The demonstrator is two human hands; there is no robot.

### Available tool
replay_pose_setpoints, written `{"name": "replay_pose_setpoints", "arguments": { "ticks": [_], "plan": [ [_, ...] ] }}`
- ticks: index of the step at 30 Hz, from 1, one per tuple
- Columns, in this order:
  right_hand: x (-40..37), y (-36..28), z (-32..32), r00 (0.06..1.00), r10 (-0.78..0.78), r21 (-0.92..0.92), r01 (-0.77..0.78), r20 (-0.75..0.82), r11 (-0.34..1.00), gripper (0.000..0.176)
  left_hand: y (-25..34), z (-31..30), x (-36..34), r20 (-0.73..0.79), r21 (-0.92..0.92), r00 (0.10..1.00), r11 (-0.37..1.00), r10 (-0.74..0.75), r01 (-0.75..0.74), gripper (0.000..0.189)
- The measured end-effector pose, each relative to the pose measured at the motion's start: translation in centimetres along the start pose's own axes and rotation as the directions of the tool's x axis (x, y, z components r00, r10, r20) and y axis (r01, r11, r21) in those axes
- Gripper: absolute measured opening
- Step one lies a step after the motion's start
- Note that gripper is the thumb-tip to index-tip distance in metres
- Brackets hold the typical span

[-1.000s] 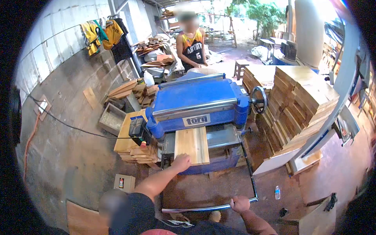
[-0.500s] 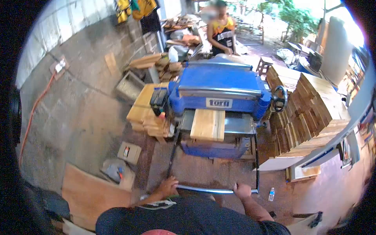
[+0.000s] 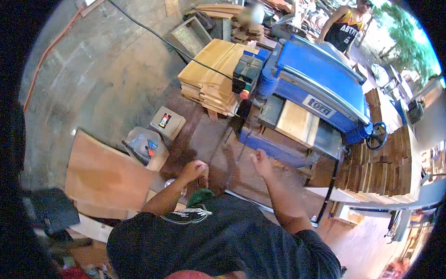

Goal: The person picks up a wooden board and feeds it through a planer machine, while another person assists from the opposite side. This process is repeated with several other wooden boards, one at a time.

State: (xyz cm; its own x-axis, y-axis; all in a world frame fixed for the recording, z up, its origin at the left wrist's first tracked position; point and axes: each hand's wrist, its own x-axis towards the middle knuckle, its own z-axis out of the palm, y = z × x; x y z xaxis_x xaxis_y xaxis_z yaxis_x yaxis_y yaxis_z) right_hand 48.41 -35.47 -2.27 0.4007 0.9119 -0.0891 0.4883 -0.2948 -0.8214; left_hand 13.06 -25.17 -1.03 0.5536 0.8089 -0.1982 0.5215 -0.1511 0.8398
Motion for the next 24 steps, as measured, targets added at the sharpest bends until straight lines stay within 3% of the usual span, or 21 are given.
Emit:
{"name": "replay_pose_setpoints", "arguments": {
  "ticks": [2,4,5,8,9,10,11,12,13,14,15,16,18,19,21,24],
  "plan": [
    [3.7,-1.9,3.1,0.995,0.081,0.066,-0.077,-0.066,0.995,0.049,-3.9,-2.0,3.4,0.046,-0.021,0.999,1.000,-0.016,0.017,0.020],
    [7.4,-4.3,4.9,0.942,0.303,0.219,-0.269,-0.142,0.938,0.056,-7.6,-3.8,8.1,0.054,-0.098,0.996,0.993,0.069,-0.064,0.020],
    [8.4,-5.1,5.9,0.932,0.324,0.224,-0.286,-0.160,0.932,0.056,-9.4,-4.5,10.7,0.085,-0.123,0.996,0.992,0.031,-0.020,0.022],
    [11.3,-6.9,8.1,0.800,0.431,-0.087,-0.508,-0.418,0.857,0.037,-13.4,-7.1,19.5,0.108,-0.044,0.992,0.997,0.065,-0.061,0.024],
    [10.9,-6.5,8.9,0.789,0.365,-0.138,-0.486,-0.494,0.863,0.027,-12.8,-8.4,22.2,0.105,-0.017,0.994,0.999,0.032,-0.031,0.027],
    [10.5,-8.6,8.1,0.778,0.442,-0.122,-0.542,-0.447,0.832,0.023,-13.3,-8.4,25.4,0.050,-0.074,0.999,0.997,-0.005,0.009,0.029],
    [10.3,-5.0,9.3,0.820,0.208,-0.270,-0.398,-0.533,0.877,0.026,-10.0,-10.3,28.3,0.087,0.111,0.996,0.994,-0.010,0.000,0.028],
    [10.5,-5.5,9.3,0.757,0.396,-0.036,-0.483,-0.521,0.875,0.026,-14.7,-9.0,33.1,-0.006,0.108,0.988,0.983,0.152,-0.150,0.031],
    [10.9,-8.1,8.2,0.720,0.475,-0.045,-0.572,-0.505,0.819,0.027,-16.5,-8.3,37.2,-0.040,0.040,0.995,0.995,0.094,-0.092,0.032],
    [10.7,-10.5,7.8,0.686,0.564,-0.053,-0.655,-0.460,0.753,0.028,-15.9,-8.7,39.9,-0.143,0.179,0.989,0.984,0.049,-0.023,0.035],
    [10.8,-10.7,7.8,0.651,0.575,-0.026,-0.673,-0.495,0.739,0.028,-15.6,-9.2,44.2,0.047,0.108,0.999,0.994,0.025,-0.030,0.041],
    [10.7,-10.5,8.1,0.652,0.577,-0.022,-0.672,-0.491,0.740,0.026,-13.2,-9.4,46.1,0.073,0.108,0.996,0.992,0.052,-0.059,0.041],
    [11.1,-10.7,7.9,0.649,0.578,-0.015,-0.671,-0.495,0.741,0.024,-6.8,-12.0,47.7,-0.115,0.309,0.993,0.950,-0.005,0.041,0.054],
    [11.1,-11.0,7.9,0.641,0.604,-0.028,-0.696,-0.474,0.717,0.023,-6.1,-11.9,49.3,-0.103,0.313,0.995,0.949,0.007,0.026,0.054],
    [11.2,-11.6,7.5,0.628,0.636,-0.040,-0.725,-0.448,0.688,0.023,-5.2,-11.8,51.0,-0.193,0.471,0.981,0.876,-0.015,0.106,0.066],
    [11.4,-11.8,7.6,0.592,0.671,-0.003,-0.751,-0.447,0.660,0.022,-8.6,-10.5,54.2,-0.196,0.497,0.979,0.854,-0.061,0.153,0.073]
  ]
}}
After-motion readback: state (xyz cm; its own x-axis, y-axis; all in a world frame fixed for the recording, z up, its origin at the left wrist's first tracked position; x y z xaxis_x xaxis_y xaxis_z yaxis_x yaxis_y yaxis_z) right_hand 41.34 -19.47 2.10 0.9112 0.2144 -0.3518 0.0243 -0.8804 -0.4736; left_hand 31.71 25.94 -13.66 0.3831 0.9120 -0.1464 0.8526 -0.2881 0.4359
